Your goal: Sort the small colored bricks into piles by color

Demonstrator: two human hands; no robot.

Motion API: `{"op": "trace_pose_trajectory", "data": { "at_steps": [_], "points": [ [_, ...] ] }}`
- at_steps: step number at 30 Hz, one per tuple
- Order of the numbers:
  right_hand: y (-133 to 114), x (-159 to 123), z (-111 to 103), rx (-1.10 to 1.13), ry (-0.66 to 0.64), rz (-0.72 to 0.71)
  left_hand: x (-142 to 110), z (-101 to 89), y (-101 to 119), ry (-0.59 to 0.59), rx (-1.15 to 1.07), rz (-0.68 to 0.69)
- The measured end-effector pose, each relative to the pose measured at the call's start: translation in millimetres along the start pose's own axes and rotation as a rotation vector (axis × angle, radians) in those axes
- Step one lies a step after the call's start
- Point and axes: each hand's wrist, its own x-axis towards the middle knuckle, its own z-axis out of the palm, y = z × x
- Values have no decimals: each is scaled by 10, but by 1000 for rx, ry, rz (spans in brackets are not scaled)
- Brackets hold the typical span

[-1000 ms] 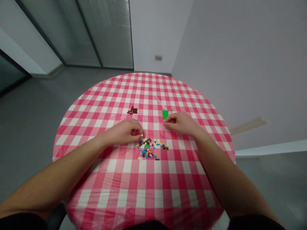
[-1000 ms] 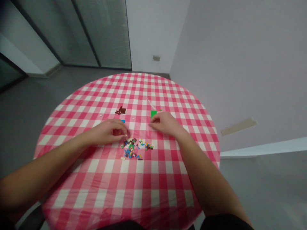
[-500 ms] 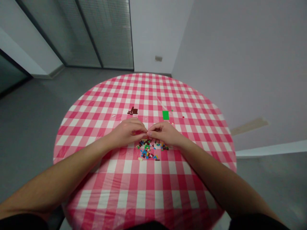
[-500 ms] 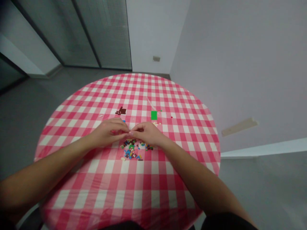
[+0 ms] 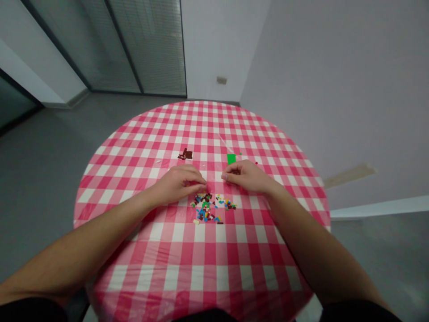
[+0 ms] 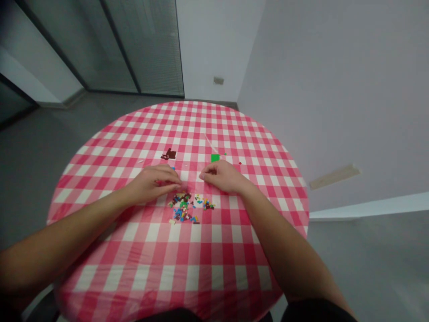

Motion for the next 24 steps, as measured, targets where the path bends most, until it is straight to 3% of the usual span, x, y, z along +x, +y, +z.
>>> {"op": "trace_pose_trajectory", "data": {
  "at_steps": [7,12,18,24],
  "points": [
    [169,-15,-148,-226,-45,84,11,-16,1,-56,-14,-21],
    [150,-43,-172,-354,-100,115,15,-21,6,-79,-22,-52],
    [34,-57,-110,-499,-34,163,23,-20,17,-93,-59,-58],
    [57,-52,-120,-461,-5,164,16,-12,12,-105,-84,-75]
  ]
}}
